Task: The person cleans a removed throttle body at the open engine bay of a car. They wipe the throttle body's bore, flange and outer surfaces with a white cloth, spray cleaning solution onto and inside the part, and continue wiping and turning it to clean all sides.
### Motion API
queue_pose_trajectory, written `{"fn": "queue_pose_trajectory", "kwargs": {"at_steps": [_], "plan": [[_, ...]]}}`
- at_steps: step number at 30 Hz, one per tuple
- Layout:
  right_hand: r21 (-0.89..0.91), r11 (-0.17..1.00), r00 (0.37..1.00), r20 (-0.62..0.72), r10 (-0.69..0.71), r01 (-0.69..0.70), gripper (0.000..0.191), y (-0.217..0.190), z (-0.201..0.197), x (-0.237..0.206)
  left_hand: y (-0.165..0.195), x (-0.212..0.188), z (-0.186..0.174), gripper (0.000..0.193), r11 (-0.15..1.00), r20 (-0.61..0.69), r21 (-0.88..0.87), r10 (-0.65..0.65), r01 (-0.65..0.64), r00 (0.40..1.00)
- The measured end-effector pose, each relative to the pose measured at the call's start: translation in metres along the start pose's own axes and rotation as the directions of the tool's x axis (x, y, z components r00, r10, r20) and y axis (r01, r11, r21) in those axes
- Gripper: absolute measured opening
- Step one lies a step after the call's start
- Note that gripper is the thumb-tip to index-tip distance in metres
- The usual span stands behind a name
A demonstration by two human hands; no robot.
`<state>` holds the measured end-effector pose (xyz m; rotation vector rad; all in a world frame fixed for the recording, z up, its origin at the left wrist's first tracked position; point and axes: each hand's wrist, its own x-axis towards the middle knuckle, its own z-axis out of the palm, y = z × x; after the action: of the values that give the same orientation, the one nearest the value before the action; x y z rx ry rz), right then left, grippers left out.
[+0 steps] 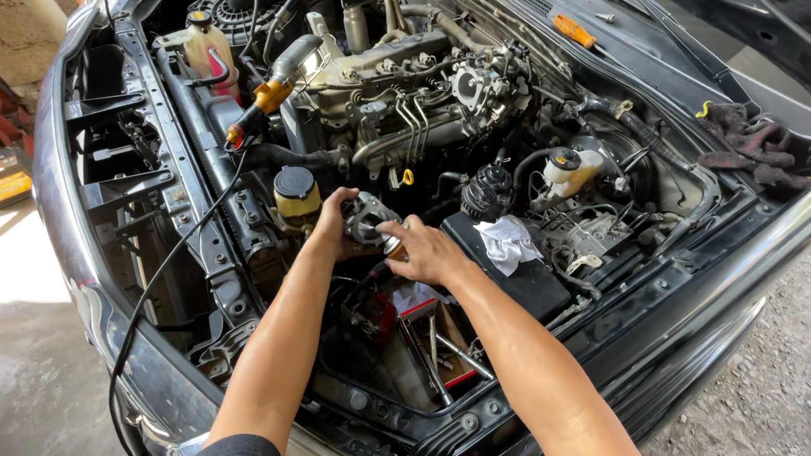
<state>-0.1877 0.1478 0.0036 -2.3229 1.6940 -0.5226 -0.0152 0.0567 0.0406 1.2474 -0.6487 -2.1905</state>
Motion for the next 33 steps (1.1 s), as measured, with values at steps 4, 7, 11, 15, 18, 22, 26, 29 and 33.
{"fn": "queue_pose_trajectory", "kwargs": {"at_steps": [4, 7, 11, 15, 18, 22, 26, 29, 33], "plan": [[0.072, 0.976, 0.979, 0.009, 0.203, -0.203, 0.067, 0.002, -0.014, 0.001, -0.003, 0.001, 0.001, 0.051, 0.980, 0.040, 0.169, 0.102, -0.107, 0.994], [0.347, 0.905, 0.938, -0.152, 0.311, -0.244, 0.077, 0.009, -0.026, 0.003, -0.005, 0.001, 0.000, 0.049, 0.975, 0.032, 0.159, 0.154, -0.157, 0.988], [0.891, 0.284, 0.844, 0.175, 0.507, -0.355, 0.073, 0.013, -0.041, 0.010, -0.006, 0.000, 0.002, 0.045, 0.959, 0.062, 0.024, 0.279, -0.281, 0.958], [0.922, -0.204, 0.899, 0.373, 0.230, -0.330, 0.067, 0.008, -0.046, 0.008, -0.010, -0.001, 0.005, 0.045, 0.917, 0.222, -0.103, 0.399, -0.386, 0.890], [0.934, -0.229, 0.913, 0.328, 0.243, -0.275, 0.061, 0.004, -0.046, 0.007, -0.016, -0.006, 0.007, 0.047, 0.823, 0.355, -0.125, 0.558, -0.553, 0.750], [0.941, -0.258, 0.926, 0.285, 0.249, -0.220, 0.060, 0.010, -0.047, 0.004, -0.018, -0.017, 0.011, 0.072, 0.715, 0.505, 0.002, 0.602, -0.699, 0.618], [0.940, -0.267, 0.914, 0.289, 0.284, -0.214, 0.058, 0.019, -0.047, 0.000, -0.014, -0.022, 0.012, 0.102, 0.723, 0.582, 0.113, 0.508, -0.682, 0.635], [0.976, -0.098, 0.937, 0.216, 0.274, -0.196, 0.056, 0.023, -0.050, -0.002, -0.017, -0.017, 0.011, 0.102, 0.805, 0.536, 0.033, 0.486, -0.592, 0.690], [0.952, 0.213, 0.950, 0.158, 0.270, -0.219, 0.071, 0.023, -0.048, -0.003, -0.027, -0.005, 0.014, 0.092, 0.635, 0.302, 0.402, 0.588, -0.660, 0.750]]}}
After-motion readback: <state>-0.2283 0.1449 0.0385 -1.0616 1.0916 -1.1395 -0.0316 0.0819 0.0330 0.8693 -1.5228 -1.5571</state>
